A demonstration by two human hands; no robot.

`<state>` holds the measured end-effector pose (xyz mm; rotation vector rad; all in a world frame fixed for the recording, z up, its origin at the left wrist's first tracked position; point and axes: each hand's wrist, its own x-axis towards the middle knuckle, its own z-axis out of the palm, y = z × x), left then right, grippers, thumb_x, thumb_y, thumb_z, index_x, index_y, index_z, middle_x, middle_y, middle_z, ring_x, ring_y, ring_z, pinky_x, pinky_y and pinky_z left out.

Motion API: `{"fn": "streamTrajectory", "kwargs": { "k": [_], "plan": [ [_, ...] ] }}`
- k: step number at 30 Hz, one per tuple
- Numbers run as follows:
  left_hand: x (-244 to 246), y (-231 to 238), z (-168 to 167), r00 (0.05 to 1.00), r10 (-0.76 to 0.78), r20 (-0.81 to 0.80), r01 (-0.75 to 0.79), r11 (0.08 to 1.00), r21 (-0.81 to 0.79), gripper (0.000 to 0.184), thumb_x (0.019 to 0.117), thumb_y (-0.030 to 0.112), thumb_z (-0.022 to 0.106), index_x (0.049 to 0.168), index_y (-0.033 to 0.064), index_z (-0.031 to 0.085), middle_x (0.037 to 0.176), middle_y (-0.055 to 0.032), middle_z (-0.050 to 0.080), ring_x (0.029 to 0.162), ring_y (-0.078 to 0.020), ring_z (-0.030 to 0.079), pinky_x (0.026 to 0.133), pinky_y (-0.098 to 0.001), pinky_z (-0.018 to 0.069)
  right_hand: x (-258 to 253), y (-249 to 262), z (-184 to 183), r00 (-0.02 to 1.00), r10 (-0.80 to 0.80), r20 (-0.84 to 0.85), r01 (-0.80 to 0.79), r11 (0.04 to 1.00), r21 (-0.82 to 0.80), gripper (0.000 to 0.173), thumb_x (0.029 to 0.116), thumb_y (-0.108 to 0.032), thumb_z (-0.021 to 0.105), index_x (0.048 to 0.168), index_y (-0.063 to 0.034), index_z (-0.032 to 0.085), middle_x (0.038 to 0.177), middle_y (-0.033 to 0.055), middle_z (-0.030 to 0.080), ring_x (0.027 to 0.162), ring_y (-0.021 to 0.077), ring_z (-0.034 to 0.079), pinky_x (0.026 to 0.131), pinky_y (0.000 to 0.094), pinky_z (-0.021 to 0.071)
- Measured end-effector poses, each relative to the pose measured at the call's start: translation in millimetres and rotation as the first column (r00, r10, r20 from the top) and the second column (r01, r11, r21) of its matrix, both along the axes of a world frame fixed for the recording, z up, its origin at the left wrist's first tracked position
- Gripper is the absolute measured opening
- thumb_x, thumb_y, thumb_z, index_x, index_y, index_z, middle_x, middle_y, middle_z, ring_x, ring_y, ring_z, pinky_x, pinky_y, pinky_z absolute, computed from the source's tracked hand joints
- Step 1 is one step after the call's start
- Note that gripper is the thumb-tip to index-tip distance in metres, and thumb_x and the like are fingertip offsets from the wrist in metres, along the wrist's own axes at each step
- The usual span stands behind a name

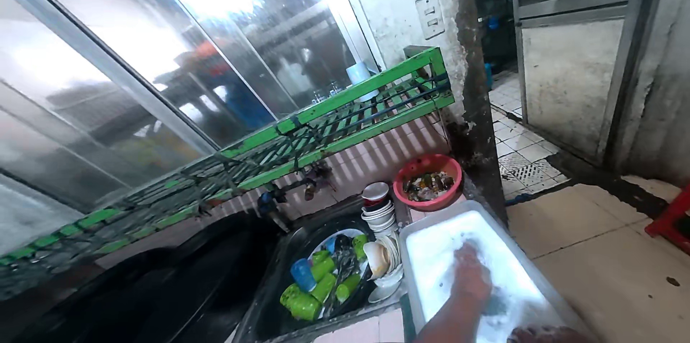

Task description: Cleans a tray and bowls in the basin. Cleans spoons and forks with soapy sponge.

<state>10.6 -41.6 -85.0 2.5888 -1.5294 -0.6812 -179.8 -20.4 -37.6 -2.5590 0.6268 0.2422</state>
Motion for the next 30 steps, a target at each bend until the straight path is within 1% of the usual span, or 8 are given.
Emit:
{"fn": "streamTrajectory", "kwargs": {
  "k": [2,6,10,14,17,20,23,30],
  "plan": [
    [16,2,13,0.998,0.051,-0.041,-0.050,0.998,0.027,0.059,0.1011,0.022,0.056,0.154,0.0027,0.040,0.153,-0.0194,0.049,0.140,-0.0324,0.050,0.115,-0.0491,0.0419,1,0,1,1.000,0.008,-0.024,-0.007,1.000,0.017,0.045,0.0910,-0.020,0.071,0.133,-0.0081,0.063,0.124,0.0203,0.068,0.114,0.0432,0.066,0.091,0.0652,0.0519],
    [50,-2,16,0.960,0.190,-0.206,-0.176,0.981,0.082,0.041,0.1010,0.030,0.058,0.130,0.0014,0.063,0.128,-0.0204,0.066,0.119,-0.0337,0.064,0.101,-0.0540,0.0499,2,-1,4,0.998,-0.009,-0.061,0.013,0.998,0.058,0.044,0.0914,-0.026,0.072,0.131,-0.0094,0.064,0.125,0.0216,0.066,0.114,0.0440,0.065,0.090,0.0650,0.0529],
    [68,-11,10,0.887,0.294,-0.356,-0.283,0.956,0.083,0.047,0.1028,0.042,0.057,0.124,0.0007,0.065,0.121,-0.0210,0.067,0.112,-0.0330,0.065,0.098,-0.0535,0.0502,2,-2,4,0.998,-0.007,-0.066,0.011,0.998,0.054,0.045,0.0928,-0.030,0.071,0.133,-0.0092,0.064,0.127,0.0211,0.066,0.117,0.0435,0.064,0.092,0.0640,0.0524],
    [49,-6,6,0.934,0.275,-0.228,-0.255,0.960,0.113,0.043,0.1072,0.035,0.046,0.129,0.0030,0.063,0.128,-0.0196,0.066,0.119,-0.0340,0.064,0.099,-0.0565,0.0506,4,-1,5,0.995,-0.025,-0.094,0.030,0.998,0.054,0.047,0.0930,-0.032,0.071,0.133,-0.0084,0.064,0.127,0.0219,0.066,0.117,0.0437,0.064,0.091,0.0649,0.0520],
    [44,-6,17,0.951,0.218,-0.220,-0.181,0.967,0.179,0.040,0.1026,0.026,0.054,0.132,-0.0014,0.061,0.133,-0.0222,0.063,0.124,-0.0354,0.061,0.103,-0.0562,0.0488,1,-1,2,0.998,-0.026,-0.060,0.028,0.999,0.036,0.046,0.0920,-0.030,0.071,0.132,-0.0075,0.064,0.126,0.0219,0.066,0.115,0.0443,0.065,0.090,0.0645,0.0524],
    [60,-3,22,0.846,0.340,-0.410,-0.331,0.939,0.095,0.037,0.0985,0.026,0.063,0.122,-0.0030,0.065,0.121,-0.0215,0.066,0.113,-0.0322,0.064,0.097,-0.0515,0.0507,0,0,5,0.999,-0.022,-0.025,0.023,0.999,0.040,0.047,0.0937,-0.031,0.070,0.134,-0.0075,0.064,0.128,0.0216,0.067,0.117,0.0439,0.064,0.094,0.0642,0.0513],
    [80,1,26,0.747,0.364,-0.557,-0.391,0.917,0.076,0.035,0.0983,0.017,0.063,0.128,-0.0009,0.060,0.117,-0.0184,0.065,0.105,-0.0277,0.062,0.092,-0.0477,0.0508,-1,1,3,0.999,-0.030,-0.020,0.031,0.999,0.042,0.046,0.0945,-0.031,0.070,0.134,-0.0078,0.064,0.127,0.0212,0.068,0.118,0.0433,0.064,0.096,0.0638,0.0509],
    [77,7,20,0.792,0.400,-0.461,-0.338,0.917,0.214,0.042,0.1003,0.023,0.063,0.135,-0.0009,0.058,0.127,-0.0217,0.063,0.116,-0.0317,0.062,0.099,-0.0513,0.0494,-2,0,-2,0.999,-0.039,-0.034,0.039,0.999,0.021,0.040,0.0920,-0.027,0.070,0.127,-0.0088,0.067,0.121,0.0201,0.069,0.113,0.0431,0.066,0.090,0.0643,0.0527]
  ]
}}
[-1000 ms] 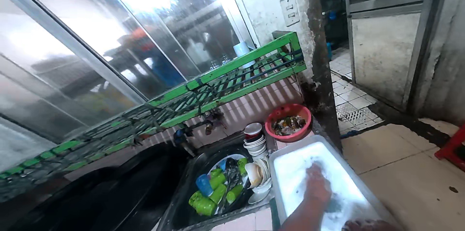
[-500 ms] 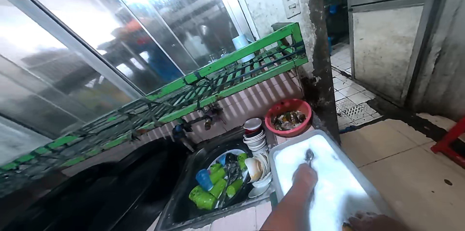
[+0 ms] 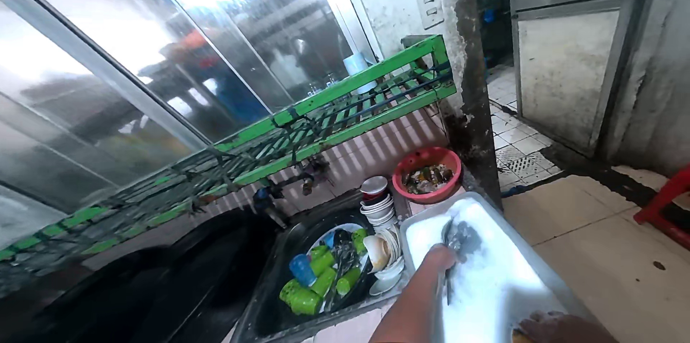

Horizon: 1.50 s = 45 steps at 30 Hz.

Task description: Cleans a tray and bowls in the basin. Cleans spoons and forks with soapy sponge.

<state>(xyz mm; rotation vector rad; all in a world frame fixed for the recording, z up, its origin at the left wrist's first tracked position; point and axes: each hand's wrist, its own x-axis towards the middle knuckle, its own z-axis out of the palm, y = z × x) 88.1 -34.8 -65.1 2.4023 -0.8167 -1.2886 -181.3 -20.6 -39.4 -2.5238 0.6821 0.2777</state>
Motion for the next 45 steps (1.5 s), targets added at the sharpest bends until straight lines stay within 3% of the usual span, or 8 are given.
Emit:
{"fn": "streamTrajectory", "kwargs": {
  "k": [4,10,21,27,31,35,41,45],
  "plan": [
    [3,2,8,0.897,0.168,-0.409,-0.303,0.907,-0.291,0.034,0.1042,0.013,0.058,0.134,0.0020,0.047,0.085,-0.0058,0.061,0.066,-0.0130,0.062,0.062,-0.0278,0.0555,2,0,1,1.000,0.000,-0.025,-0.001,1.000,-0.005,0.041,0.0944,-0.030,0.069,0.129,-0.0077,0.066,0.122,0.0210,0.069,0.112,0.0431,0.066,0.090,0.0641,0.0527],
    [-2,24,24,0.934,0.033,-0.356,-0.196,0.879,-0.435,0.045,0.0982,0.023,0.069,0.135,0.0010,0.056,0.120,-0.0128,0.068,0.107,-0.0182,0.066,0.096,-0.0380,0.0540,6,1,13,0.993,-0.073,-0.088,0.077,0.996,0.044,0.054,0.0967,-0.031,0.068,0.142,-0.0042,0.056,0.125,0.0256,0.067,0.114,0.0477,0.065,0.093,0.0681,0.0500],
    [-7,22,17,0.985,-0.036,-0.166,-0.026,0.935,-0.353,0.045,0.0951,0.033,0.074,0.125,-0.0003,0.064,0.115,-0.0149,0.071,0.107,-0.0218,0.068,0.098,-0.0431,0.0530,12,-2,0,0.991,-0.067,-0.114,0.067,0.998,0.005,0.054,0.0951,-0.039,0.068,0.137,-0.0066,0.060,0.130,0.0244,0.064,0.118,0.0477,0.062,0.094,0.0699,0.0483],
    [-5,30,25,0.818,0.046,-0.573,-0.391,0.776,-0.496,0.027,0.1056,0.020,0.059,0.118,-0.0034,0.060,0.066,-0.0038,0.062,0.055,-0.0126,0.062,0.055,-0.0269,0.0556,14,-1,9,0.962,-0.241,0.129,0.231,0.969,0.086,0.048,0.0899,-0.026,0.074,0.131,-0.0012,0.064,0.123,0.0259,0.067,0.114,0.0467,0.065,0.096,0.0688,0.0489],
    [-8,46,32,0.794,-0.001,-0.607,-0.342,0.826,-0.448,0.028,0.1091,0.026,0.051,0.099,0.0016,0.062,0.063,-0.0005,0.059,0.055,-0.0109,0.059,0.058,-0.0269,0.0545,20,-4,25,0.668,-0.664,0.335,0.439,0.716,0.543,0.060,0.0844,-0.013,0.078,0.138,0.0028,0.055,0.127,0.0224,0.065,0.118,0.0329,0.064,0.103,0.0543,0.0503],
    [-20,66,38,0.801,-0.023,-0.598,-0.280,0.869,-0.408,0.018,0.1008,0.017,0.064,0.106,-0.0009,0.064,0.074,-0.0034,0.068,0.066,-0.0120,0.067,0.067,-0.0289,0.0579,57,-25,51,0.212,-0.923,0.321,0.165,0.358,0.919,0.083,0.0714,-0.016,0.075,0.146,-0.0072,0.038,0.107,0.0075,0.070,0.087,0.0170,0.073,0.072,0.0367,0.0640],
    [-20,78,34,0.725,-0.175,-0.666,-0.278,0.811,-0.515,0.017,0.1009,0.013,0.058,0.105,-0.0017,0.064,0.077,-0.0055,0.070,0.065,-0.0128,0.066,0.065,-0.0284,0.0579,90,-51,87,0.141,-0.958,0.249,-0.020,0.249,0.968,0.043,0.0894,0.000,0.060,0.131,-0.0060,0.051,0.091,0.0137,0.071,0.073,0.0204,0.072,0.063,0.0356,0.0628],
    [-20,78,24,0.845,-0.118,-0.521,-0.131,0.900,-0.416,0.018,0.1010,0.019,0.065,0.105,0.0010,0.063,0.077,-0.0001,0.066,0.063,-0.0074,0.062,0.064,-0.0249,0.0545,100,-54,135,0.123,-0.901,0.417,-0.004,0.420,0.908,0.031,0.0933,0.004,0.055,0.122,-0.0068,0.058,0.085,0.0089,0.072,0.066,0.0147,0.070,0.056,0.0295,0.0600]
  ]
}}
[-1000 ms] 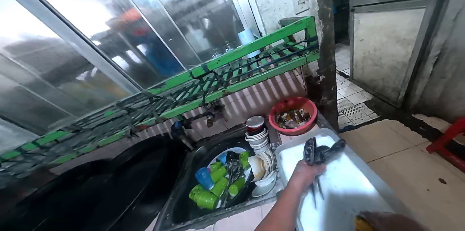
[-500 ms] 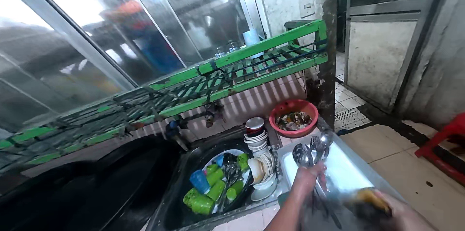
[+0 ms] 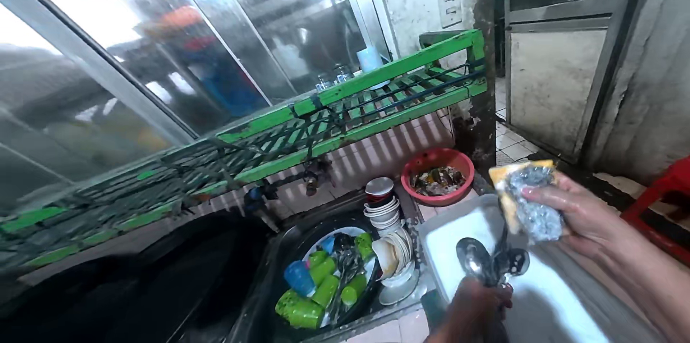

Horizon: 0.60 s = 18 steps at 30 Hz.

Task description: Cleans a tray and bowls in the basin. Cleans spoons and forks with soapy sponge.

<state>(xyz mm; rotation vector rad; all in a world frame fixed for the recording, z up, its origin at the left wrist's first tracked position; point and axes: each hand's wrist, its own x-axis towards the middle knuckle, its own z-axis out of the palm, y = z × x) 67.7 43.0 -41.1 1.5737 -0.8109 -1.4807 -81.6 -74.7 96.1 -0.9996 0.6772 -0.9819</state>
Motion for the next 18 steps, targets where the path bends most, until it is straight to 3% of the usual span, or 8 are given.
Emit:
{"fn": "streamTrajectory", "kwargs": {
  "k": [2,5,8,10,11,13,16,18],
  "plan": [
    [-2,-6,1,0.994,0.104,0.026,-0.106,0.992,0.069,0.019,0.1014,0.018,0.064,0.106,-0.0004,0.061,0.073,-0.0010,0.063,0.059,-0.0084,0.060,0.060,-0.0255,0.0540,-1,0,28,0.999,-0.025,-0.022,0.022,0.991,-0.130,0.032,0.0928,0.003,0.056,0.122,-0.0111,0.059,0.086,0.0049,0.073,0.064,0.0114,0.070,0.053,0.0270,0.0595],
    [6,-13,5,0.924,0.325,-0.204,-0.319,0.946,0.062,0.018,0.1059,0.015,0.055,0.094,0.0016,0.058,0.062,-0.0009,0.057,0.048,-0.0086,0.054,0.050,-0.0240,0.0517,-3,3,51,0.997,-0.008,-0.074,-0.007,0.982,-0.191,0.040,0.0894,0.000,0.060,0.127,-0.0144,0.057,0.089,0.0040,0.073,0.064,0.0114,0.070,0.052,0.0273,0.0597],
    [16,-10,9,0.859,0.323,-0.398,-0.336,0.941,0.040,0.028,0.1097,0.020,0.047,0.101,-0.0001,0.064,0.069,-0.0030,0.062,0.050,-0.0076,0.054,0.050,-0.0224,0.0502,-4,3,27,0.985,0.076,-0.158,-0.102,0.981,-0.164,0.047,0.0778,0.000,0.065,0.122,-0.0122,0.058,0.086,0.0049,0.072,0.067,0.0139,0.070,0.057,0.0299,0.0606],
    [16,-5,7,0.849,0.196,-0.491,-0.245,0.969,-0.038,0.028,0.1072,0.018,0.044,0.095,0.0039,0.065,0.077,-0.0039,0.070,0.065,-0.0105,0.065,0.062,-0.0257,0.0560,-4,-1,-9,0.962,0.212,-0.171,-0.227,0.971,-0.073,0.051,0.0654,-0.009,0.073,0.115,-0.0131,0.061,0.083,0.0028,0.074,0.069,0.0125,0.072,0.060,0.0297,0.0620],
    [14,-3,7,0.841,0.118,-0.527,-0.184,0.980,-0.074,0.030,0.1069,0.018,0.042,0.096,0.0037,0.065,0.086,-0.0073,0.073,0.079,-0.0163,0.071,0.074,-0.0323,0.0598,-3,-3,-27,0.947,0.282,-0.157,-0.290,0.956,-0.031,0.054,0.0620,-0.011,0.077,0.113,-0.0120,0.061,0.084,0.0018,0.074,0.072,0.0119,0.073,0.064,0.0300,0.0628],
    [9,2,6,0.840,0.014,-0.542,-0.098,0.987,-0.128,0.031,0.1064,0.019,0.040,0.099,0.0031,0.065,0.093,-0.0109,0.075,0.090,-0.0224,0.073,0.082,-0.0398,0.0607,2,-5,-59,0.912,0.395,-0.115,-0.395,0.918,0.024,0.059,0.0617,-0.011,0.080,0.117,-0.0114,0.058,0.090,-0.0005,0.074,0.079,0.0102,0.073,0.071,0.0294,0.0631],
    [4,-1,1,0.881,0.047,-0.471,-0.094,0.993,-0.077,0.029,0.1072,0.018,0.044,0.098,0.0028,0.067,0.084,-0.0072,0.073,0.067,-0.0127,0.067,0.063,-0.0282,0.0576,-3,-11,-90,0.905,0.412,0.111,-0.421,0.903,0.086,0.052,0.0603,-0.015,0.085,0.108,-0.0143,0.063,0.087,0.0016,0.075,0.075,0.0112,0.073,0.067,0.0310,0.0634],
    [5,-3,-1,0.899,0.170,-0.403,-0.214,0.975,-0.066,0.022,0.1043,0.015,0.052,0.092,0.0041,0.068,0.074,-0.0011,0.065,0.059,-0.0074,0.059,0.056,-0.0226,0.0522,-10,-15,-97,0.871,0.416,0.261,-0.450,0.889,0.085,0.042,0.0613,-0.022,0.089,0.100,-0.0188,0.072,0.086,0.0008,0.076,0.075,0.0100,0.073,0.067,0.0302,0.0635]
  ]
}}
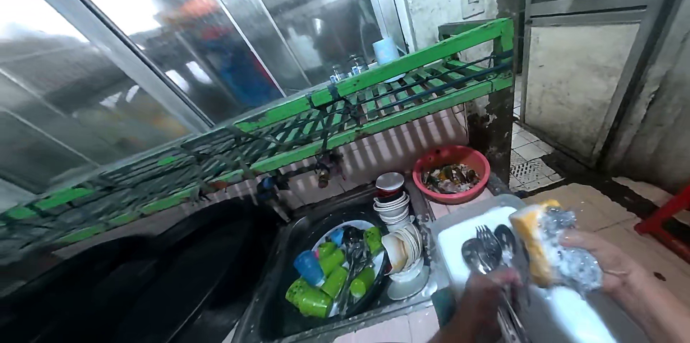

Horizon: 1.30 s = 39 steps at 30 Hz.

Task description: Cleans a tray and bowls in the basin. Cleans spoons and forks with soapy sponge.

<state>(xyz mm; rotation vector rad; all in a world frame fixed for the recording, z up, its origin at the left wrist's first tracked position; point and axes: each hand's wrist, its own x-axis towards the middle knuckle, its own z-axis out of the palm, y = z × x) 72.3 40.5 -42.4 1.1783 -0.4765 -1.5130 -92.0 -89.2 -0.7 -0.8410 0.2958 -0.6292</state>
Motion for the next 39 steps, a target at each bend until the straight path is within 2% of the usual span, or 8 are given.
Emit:
{"fn": "streamTrajectory", "kwargs": {
  "k": [4,8,12,16,19,22,27,39],
  "plan": [
    [4,-3,6,0.986,0.144,-0.088,-0.146,0.989,-0.017,0.027,0.1073,0.013,0.047,0.100,-0.0015,0.068,0.091,-0.0079,0.074,0.078,-0.0129,0.070,0.069,-0.0269,0.0573,0,4,4,1.000,-0.022,-0.011,0.022,0.997,0.071,0.045,0.0566,-0.028,0.091,0.095,-0.0167,0.071,0.083,0.0022,0.075,0.073,0.0110,0.073,0.065,0.0304,0.0631],
    [-5,7,12,0.991,-0.062,-0.116,0.053,0.995,-0.084,0.029,0.1078,0.019,0.044,0.094,0.0048,0.065,0.077,-0.0052,0.071,0.072,-0.0149,0.070,0.073,-0.0339,0.0605,9,8,-12,0.993,0.068,0.097,-0.082,0.987,0.140,0.040,0.0619,-0.030,0.090,0.097,-0.0171,0.074,0.088,0.0049,0.076,0.078,0.0146,0.074,0.069,0.0352,0.0641],
    [-3,6,8,0.987,-0.130,-0.094,0.129,0.991,-0.022,0.034,0.1082,0.022,0.043,0.083,0.0083,0.061,0.067,0.0004,0.061,0.059,-0.0087,0.060,0.059,-0.0253,0.0544,2,3,-18,0.999,-0.001,-0.044,0.007,0.990,0.141,0.056,0.0606,-0.023,0.088,0.110,-0.0139,0.063,0.089,0.0069,0.074,0.078,0.0170,0.074,0.069,0.0375,0.0641],
    [-6,1,9,0.996,0.088,-0.031,-0.086,0.995,0.048,0.030,0.1102,0.020,0.047,0.088,0.0036,0.059,0.065,-0.0015,0.059,0.056,-0.0108,0.060,0.058,-0.0255,0.0555,-8,9,2,0.967,-0.114,-0.227,0.109,0.993,-0.036,0.059,0.0672,-0.011,0.074,0.122,-0.0124,0.051,0.090,0.0052,0.073,0.077,0.0155,0.074,0.066,0.0341,0.0638],
    [-17,-1,17,0.970,0.209,0.124,-0.221,0.970,0.100,0.020,0.1076,0.011,0.051,0.094,-0.0019,0.057,0.060,-0.0053,0.060,0.050,-0.0133,0.061,0.052,-0.0266,0.0557,-1,25,5,0.891,-0.142,-0.432,0.017,0.960,-0.281,0.083,0.0651,-0.007,0.078,0.143,-0.0079,0.049,0.117,0.0100,0.070,0.099,0.0203,0.071,0.082,0.0387,0.0622],
    [-33,2,25,0.924,0.198,0.326,-0.271,0.943,0.194,0.014,0.1031,0.009,0.057,0.102,-0.0047,0.059,0.064,-0.0068,0.062,0.053,-0.0140,0.062,0.054,-0.0291,0.0560,17,32,6,0.678,-0.356,-0.643,-0.001,0.874,-0.485,0.064,0.0732,0.004,0.076,0.134,-0.0068,0.059,0.123,0.0151,0.066,0.109,0.0246,0.067,0.092,0.0468,0.0562],
    [-38,1,27,0.875,0.215,0.434,-0.323,0.926,0.193,0.014,0.0979,0.004,0.061,0.085,-0.0004,0.059,0.061,-0.0029,0.057,0.051,-0.0100,0.056,0.052,-0.0258,0.0504,20,33,-1,0.552,-0.485,-0.679,-0.047,0.795,-0.605,0.066,0.0854,-0.010,0.078,0.144,-0.0017,0.051,0.135,0.0246,0.060,0.127,0.0352,0.058,0.108,0.0536,0.0454],
    [-43,1,25,0.848,0.288,0.444,-0.401,0.898,0.183,0.012,0.0974,0.006,0.064,0.090,-0.0031,0.061,0.063,-0.0047,0.058,0.051,-0.0108,0.056,0.052,-0.0267,0.0502,28,44,-3,0.507,-0.587,-0.632,-0.191,0.638,-0.746,0.057,0.0915,-0.019,0.072,0.142,-0.0022,0.054,0.131,0.0243,0.064,0.123,0.0398,0.061,0.105,0.0596,0.0465]
  ]
}}
